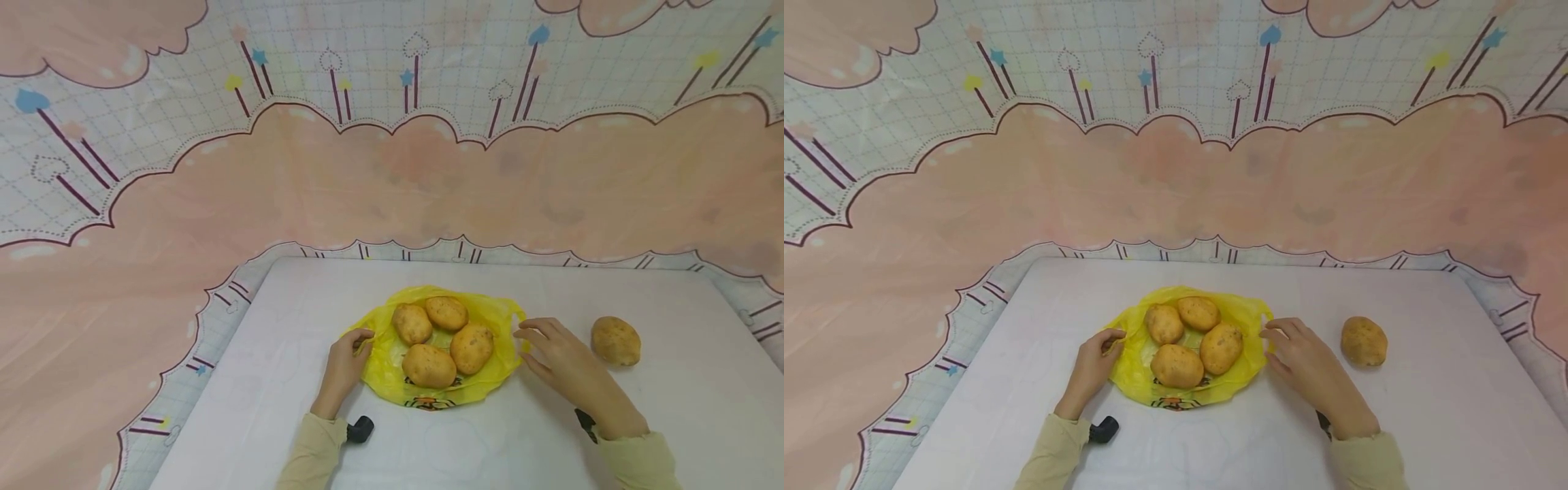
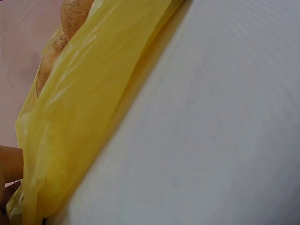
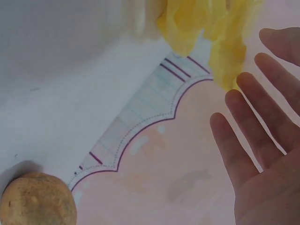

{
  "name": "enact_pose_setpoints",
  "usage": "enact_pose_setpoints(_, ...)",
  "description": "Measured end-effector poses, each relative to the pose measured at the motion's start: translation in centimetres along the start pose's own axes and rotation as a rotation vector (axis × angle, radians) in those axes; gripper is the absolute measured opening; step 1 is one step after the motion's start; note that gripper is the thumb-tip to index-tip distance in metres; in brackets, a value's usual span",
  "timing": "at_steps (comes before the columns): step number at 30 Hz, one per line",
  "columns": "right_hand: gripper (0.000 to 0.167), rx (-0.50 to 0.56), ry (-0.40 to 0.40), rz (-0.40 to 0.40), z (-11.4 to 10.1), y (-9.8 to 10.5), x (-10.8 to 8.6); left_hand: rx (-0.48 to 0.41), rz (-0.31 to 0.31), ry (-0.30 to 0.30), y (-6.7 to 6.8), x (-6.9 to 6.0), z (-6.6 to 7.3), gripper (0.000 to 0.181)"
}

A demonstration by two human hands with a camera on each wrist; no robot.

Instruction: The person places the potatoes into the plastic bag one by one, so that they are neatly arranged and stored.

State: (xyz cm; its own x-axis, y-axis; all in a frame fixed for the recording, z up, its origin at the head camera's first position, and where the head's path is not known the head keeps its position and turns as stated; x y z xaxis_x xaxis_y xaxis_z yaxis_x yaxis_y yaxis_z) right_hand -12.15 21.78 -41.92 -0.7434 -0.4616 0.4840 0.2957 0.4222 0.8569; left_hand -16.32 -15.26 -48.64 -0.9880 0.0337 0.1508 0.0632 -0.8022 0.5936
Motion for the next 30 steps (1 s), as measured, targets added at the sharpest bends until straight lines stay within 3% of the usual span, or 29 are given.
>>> enact_pose_setpoints(8,0.043,-0.027,-0.076,-0.037,1.0,1.0,-0.8,0.002,0.002,0.011,0.2,-0.1,0.0,0.020)
enact_pose_setpoints(15,0.030,-0.027,-0.091,-0.002,2.4,2.0,-1.4,0.000,-0.004,0.020,0.2,-0.1,-0.1,0.020)
enact_pose_setpoints(17,0.042,-0.033,-0.089,0.010,2.7,2.1,-1.6,0.003,-0.005,0.019,0.2,-0.2,-0.2,0.020)
enact_pose_setpoints(22,0.031,-0.021,-0.094,0.032,3.4,2.5,-2.0,0.005,-0.005,0.021,0.1,-0.2,-0.1,0.020)
enact_pose_setpoints(30,0.042,-0.029,-0.154,0.029,4.7,3.1,-2.5,0.003,-0.001,0.014,0.1,0.0,0.1,0.019)
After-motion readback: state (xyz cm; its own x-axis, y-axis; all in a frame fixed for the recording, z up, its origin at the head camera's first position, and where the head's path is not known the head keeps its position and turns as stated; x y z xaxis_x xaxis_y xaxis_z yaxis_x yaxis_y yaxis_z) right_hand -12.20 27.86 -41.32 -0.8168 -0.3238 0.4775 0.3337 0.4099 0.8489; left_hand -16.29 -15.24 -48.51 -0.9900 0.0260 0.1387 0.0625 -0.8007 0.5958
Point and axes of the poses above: each hand's wrist, its own x-axis towards the middle knuckle, its own y-axis out of the back of the hand, z = x × y, the point moved 2 cm from there along x, towards the middle knuckle, and after that the axes turned 2 degrees about -y, right-handed, at the moved point
